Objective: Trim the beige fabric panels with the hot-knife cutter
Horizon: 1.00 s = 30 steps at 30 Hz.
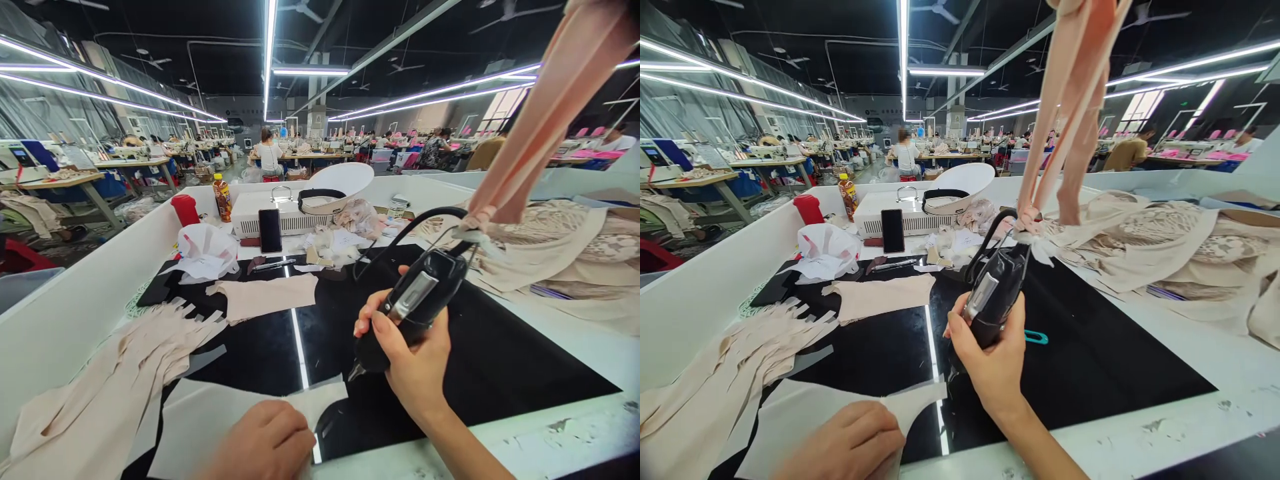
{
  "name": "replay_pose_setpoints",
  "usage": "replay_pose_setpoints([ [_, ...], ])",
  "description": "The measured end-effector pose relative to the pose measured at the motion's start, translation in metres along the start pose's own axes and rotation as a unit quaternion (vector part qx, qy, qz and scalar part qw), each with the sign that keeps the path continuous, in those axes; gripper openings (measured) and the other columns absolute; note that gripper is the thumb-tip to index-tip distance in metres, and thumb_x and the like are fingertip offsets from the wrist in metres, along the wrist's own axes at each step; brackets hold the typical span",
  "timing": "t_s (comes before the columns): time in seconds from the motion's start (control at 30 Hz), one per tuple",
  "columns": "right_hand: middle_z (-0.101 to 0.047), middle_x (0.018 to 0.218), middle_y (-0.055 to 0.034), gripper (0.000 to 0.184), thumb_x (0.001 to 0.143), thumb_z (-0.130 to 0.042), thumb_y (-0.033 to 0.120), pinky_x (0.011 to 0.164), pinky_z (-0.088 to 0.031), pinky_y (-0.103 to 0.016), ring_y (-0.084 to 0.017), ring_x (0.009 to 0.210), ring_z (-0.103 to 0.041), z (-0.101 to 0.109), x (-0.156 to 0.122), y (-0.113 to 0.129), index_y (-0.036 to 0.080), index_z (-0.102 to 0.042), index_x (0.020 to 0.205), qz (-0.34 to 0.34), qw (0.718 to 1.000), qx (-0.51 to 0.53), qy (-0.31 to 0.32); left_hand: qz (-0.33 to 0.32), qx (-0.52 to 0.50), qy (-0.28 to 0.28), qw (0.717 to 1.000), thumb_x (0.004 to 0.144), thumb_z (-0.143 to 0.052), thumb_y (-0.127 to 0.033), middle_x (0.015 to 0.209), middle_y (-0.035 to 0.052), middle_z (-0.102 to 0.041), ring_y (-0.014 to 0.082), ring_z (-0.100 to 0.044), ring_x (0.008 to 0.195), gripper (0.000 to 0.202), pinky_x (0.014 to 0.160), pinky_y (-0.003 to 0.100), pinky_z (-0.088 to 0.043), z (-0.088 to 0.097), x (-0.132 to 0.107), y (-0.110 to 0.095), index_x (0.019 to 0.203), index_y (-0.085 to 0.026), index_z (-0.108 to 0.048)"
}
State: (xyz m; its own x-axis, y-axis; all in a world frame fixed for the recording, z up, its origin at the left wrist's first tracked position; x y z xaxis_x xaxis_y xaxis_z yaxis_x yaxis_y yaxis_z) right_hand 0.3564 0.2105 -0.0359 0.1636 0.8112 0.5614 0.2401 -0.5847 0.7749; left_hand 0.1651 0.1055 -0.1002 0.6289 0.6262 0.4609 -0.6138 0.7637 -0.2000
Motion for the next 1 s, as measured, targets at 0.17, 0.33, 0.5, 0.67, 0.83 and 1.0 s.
replay_pose_setpoints([
  [0.17, -0.068, 0.083, 0.0048, 0.031, 0.091, -0.075, 0.018, 0.055, -0.056, -0.025, -0.012, 0.058, -0.064, -0.003, -0.011, 0.002, 0.03, -0.054, 0.11, -0.004, 1.0, 0.008, 0.022, 0.05, 0.038, -0.022, 0.998, 0.105, -0.045, -0.01, 0.079, 0.0016, -0.063, 0.0177, -0.059, 0.07, 0.024, 0.064, 0.029, -0.048, -0.018, 0.032, 0.007, 0.089, -0.019, -0.061],
  [0.33, -0.067, 0.084, 0.005, 0.029, 0.089, -0.074, 0.015, 0.055, -0.057, -0.024, -0.011, 0.059, -0.065, -0.005, -0.016, 0.001, 0.029, -0.052, 0.102, -0.002, 0.999, -0.007, 0.034, 0.075, 0.072, 0.01, 0.995, 0.097, -0.058, -0.006, 0.078, 0.0001, -0.061, 0.0174, -0.06, 0.07, 0.019, 0.062, 0.029, -0.046, -0.031, 0.057, 0.008, 0.085, -0.02, -0.062],
  [0.5, -0.068, 0.083, 0.0054, 0.032, 0.087, -0.073, 0.012, 0.055, -0.058, -0.022, -0.011, 0.059, -0.066, -0.005, -0.016, 0.001, 0.029, -0.05, 0.102, -0.003, 1.0, -0.001, 0.029, 0.092, 0.1, 0.036, 0.99, 0.093, -0.067, -0.007, 0.077, -0.0009, -0.062, 0.0182, -0.061, 0.07, 0.016, 0.061, 0.03, -0.045, -0.039, 0.065, 0.011, 0.084, -0.02, -0.065],
  [0.67, -0.069, 0.082, 0.0061, 0.035, 0.085, -0.073, 0.009, 0.055, -0.059, -0.02, -0.01, 0.058, -0.067, -0.006, -0.016, 0.004, 0.029, -0.051, 0.103, -0.002, 1.0, 0.005, 0.026, 0.139, 0.079, 0.065, 0.985, 0.093, -0.07, -0.01, 0.082, -0.0004, -0.066, 0.0196, -0.063, 0.073, 0.011, 0.065, 0.033, -0.047, -0.043, 0.064, 0.015, 0.088, -0.02, -0.07],
  [0.83, -0.069, 0.082, 0.0068, 0.035, 0.083, -0.073, 0.008, 0.056, -0.06, -0.019, -0.009, 0.058, -0.067, -0.006, -0.015, 0.004, 0.029, -0.052, 0.101, -0.004, 1.0, 0.001, 0.025, 0.182, 0.04, 0.077, 0.979, 0.095, -0.068, -0.012, 0.084, -0.0018, -0.066, 0.0184, -0.065, 0.075, 0.012, 0.067, 0.033, -0.047, -0.041, 0.062, 0.019, 0.092, -0.022, -0.073],
  [1.0, -0.068, 0.082, 0.0058, 0.033, 0.085, -0.073, 0.01, 0.057, -0.06, -0.021, -0.01, 0.059, -0.066, -0.005, -0.015, 0.002, 0.029, -0.052, 0.101, -0.002, 1.0, -0.005, 0.03, 0.172, 0.068, 0.082, 0.979, 0.094, -0.071, -0.012, 0.082, -0.0026, -0.066, 0.0172, -0.065, 0.073, 0.012, 0.065, 0.031, -0.046, -0.044, 0.064, 0.021, 0.089, -0.023, -0.073],
])
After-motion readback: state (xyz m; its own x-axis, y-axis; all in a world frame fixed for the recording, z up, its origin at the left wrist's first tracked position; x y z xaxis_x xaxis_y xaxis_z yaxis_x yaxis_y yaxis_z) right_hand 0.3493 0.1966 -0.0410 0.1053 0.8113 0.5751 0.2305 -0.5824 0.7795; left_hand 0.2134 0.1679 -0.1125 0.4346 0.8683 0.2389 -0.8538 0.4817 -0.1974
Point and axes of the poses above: each hand's wrist, its own x-axis towards the middle knuckle, its own z-axis out of the back of the hand, y = z × x, the point moved 4 cm from there along x, towards the middle knuckle
